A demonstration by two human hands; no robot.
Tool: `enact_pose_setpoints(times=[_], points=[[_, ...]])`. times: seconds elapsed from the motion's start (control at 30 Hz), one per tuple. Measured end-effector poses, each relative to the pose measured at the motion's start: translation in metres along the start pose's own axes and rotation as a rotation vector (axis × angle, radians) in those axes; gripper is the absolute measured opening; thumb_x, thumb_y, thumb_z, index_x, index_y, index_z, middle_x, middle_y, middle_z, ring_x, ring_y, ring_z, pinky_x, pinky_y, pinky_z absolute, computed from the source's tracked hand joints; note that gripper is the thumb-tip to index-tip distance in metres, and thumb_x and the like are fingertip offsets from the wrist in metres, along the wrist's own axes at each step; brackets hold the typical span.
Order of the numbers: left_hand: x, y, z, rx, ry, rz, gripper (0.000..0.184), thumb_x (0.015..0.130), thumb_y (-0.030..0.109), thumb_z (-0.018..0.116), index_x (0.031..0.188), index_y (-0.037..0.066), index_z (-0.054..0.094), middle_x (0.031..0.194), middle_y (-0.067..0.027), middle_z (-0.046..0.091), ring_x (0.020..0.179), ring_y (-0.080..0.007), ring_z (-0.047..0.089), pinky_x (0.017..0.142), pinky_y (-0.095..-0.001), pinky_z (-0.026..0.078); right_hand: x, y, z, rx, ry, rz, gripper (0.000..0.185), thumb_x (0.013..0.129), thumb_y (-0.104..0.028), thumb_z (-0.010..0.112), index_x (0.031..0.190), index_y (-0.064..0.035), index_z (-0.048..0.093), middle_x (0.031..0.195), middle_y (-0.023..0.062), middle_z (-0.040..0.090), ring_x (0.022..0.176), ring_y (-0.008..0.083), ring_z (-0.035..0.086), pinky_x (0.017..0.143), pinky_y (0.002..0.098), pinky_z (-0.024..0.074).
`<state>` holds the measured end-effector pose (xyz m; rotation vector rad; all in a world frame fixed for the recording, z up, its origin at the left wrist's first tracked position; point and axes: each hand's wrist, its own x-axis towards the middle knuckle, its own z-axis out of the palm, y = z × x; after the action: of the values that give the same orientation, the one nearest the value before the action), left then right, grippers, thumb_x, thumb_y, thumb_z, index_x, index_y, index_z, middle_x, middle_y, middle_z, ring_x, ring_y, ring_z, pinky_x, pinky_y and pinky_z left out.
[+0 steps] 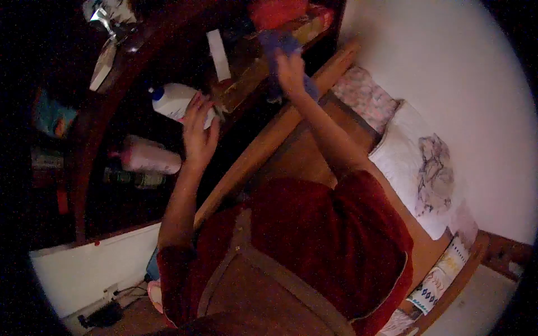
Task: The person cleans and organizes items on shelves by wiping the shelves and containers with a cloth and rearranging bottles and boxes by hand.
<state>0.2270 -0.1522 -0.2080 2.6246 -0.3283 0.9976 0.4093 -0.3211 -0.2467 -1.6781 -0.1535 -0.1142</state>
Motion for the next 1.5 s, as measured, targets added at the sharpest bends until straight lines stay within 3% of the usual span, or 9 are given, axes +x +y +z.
enact_pose_setpoints(times=[0.1,0.2,0.5,0.7,0.87,1.1,1.3,1.37,1.5], points=[[0.043,-0.021,0.074,-0.009,-0.076,-0.051,0.042,0.083,0.016,0.059,0.120,0.001,0.047,0.127,-0.0190,0.046,0.118,-0.0373,0.043,0.097,-0.0471,0.035,0.053,0.037,0.038,-0.645,0.019,-0.952,0.036,0.079,-0.032,0.062,0.094,0.0002,0.062,0.094,0.0181,0.061,0.096,0.0342,0.053,0.081,0.0411,0.0426],[0.057,-0.034,0.119,0.146,-0.184,-0.147,0.050,0.087,0.029,0.055,0.125,-0.001,0.044,0.132,-0.0187,0.043,0.120,-0.0364,0.042,0.098,-0.0467,0.035,0.082,0.072,0.045,-0.683,-0.213,-1.054,0.033,0.074,-0.029,0.065,0.095,-0.0030,0.062,0.108,0.0122,0.058,0.103,0.0336,0.049,0.088,0.0445,0.0404],[0.068,-0.042,0.147,0.531,-0.289,-0.140,0.057,0.088,0.039,0.051,0.127,-0.001,0.042,0.135,-0.0159,0.041,0.126,-0.0316,0.037,0.105,-0.0446,0.029,0.149,0.103,-0.019,-0.678,-0.124,-0.920,0.037,0.063,-0.007,0.068,0.099,-0.0053,0.058,0.113,0.0087,0.055,0.104,0.0320,0.050,0.093,0.0412,0.0391],[0.214,-0.058,0.201,-0.044,0.173,-0.103,0.081,0.075,0.050,0.065,0.126,-0.006,0.037,0.125,-0.0231,0.045,0.114,-0.0397,0.044,0.099,-0.0460,0.032,0.151,0.106,-0.015,-0.616,-0.039,-0.900,0.038,0.065,-0.010,0.068,0.102,-0.0064,0.058,0.111,0.0093,0.055,0.106,0.0317,0.048,0.095,0.0412,0.0381],[0.319,-0.082,0.250,0.190,0.041,-0.506,0.101,0.066,0.067,0.063,0.134,0.000,0.030,0.131,-0.0227,0.041,0.120,-0.0371,0.041,0.099,-0.0499,0.033,0.156,0.109,-0.018,-0.667,-0.147,-0.817,0.039,0.066,-0.011,0.068,0.104,-0.0068,0.058,0.109,0.0095,0.055,0.109,0.0328,0.046,0.095,0.0409,0.0384],[0.351,-0.101,0.283,0.452,-0.031,-0.475,0.080,0.069,0.067,0.060,0.125,0.010,0.049,0.125,-0.0224,0.048,0.116,-0.0405,0.044,0.096,-0.0506,0.037,0.156,0.109,-0.019,-0.508,-0.091,-0.832,0.042,0.067,-0.010,0.067,0.107,-0.0060,0.058,0.111,0.0106,0.055,0.108,0.0331,0.047,0.094,0.0420,0.0389],[0.341,-0.111,0.257,0.275,0.113,-0.379,0.053,0.082,0.048,0.058,0.111,0.003,0.057,0.106,-0.0153,0.060,0.098,-0.0322,0.057,0.081,-0.0395,0.048,0.151,0.102,-0.025,-0.370,-0.187,-0.755,0.043,0.068,-0.004,0.063,0.111,-0.0043,0.055,0.115,0.0130,0.054,0.112,0.0345,0.045,0.096,0.0418,0.0370],[0.330,-0.116,0.244,-0.811,0.417,-0.391,0.031,0.088,0.027,0.054,0.108,0.004,0.058,0.101,-0.0095,0.061,0.090,-0.0238,0.059,0.078,-0.0345,0.049,0.156,0.109,-0.027,-0.330,-0.214,-0.771,0.045,0.070,-0.001,0.061,0.114,-0.0039,0.053,0.119,0.0145,0.052,0.115,0.0357,0.043,0.097,0.0413,0.0366],[0.256,-0.022,0.159,-1.265,0.593,-0.408,0.021,0.088,0.013,0.049,0.108,0.007,0.056,0.100,-0.0062,0.059,0.088,-0.0193,0.058,0.078,-0.0318,0.049,0.175,0.140,-0.038,-0.183,-0.315,-0.802,0.040,0.073,0.002,0.057,0.112,-0.0033,0.055,0.116,0.0145,0.055,0.111,0.0321,0.049,0.095,0.0373,0.0388]])
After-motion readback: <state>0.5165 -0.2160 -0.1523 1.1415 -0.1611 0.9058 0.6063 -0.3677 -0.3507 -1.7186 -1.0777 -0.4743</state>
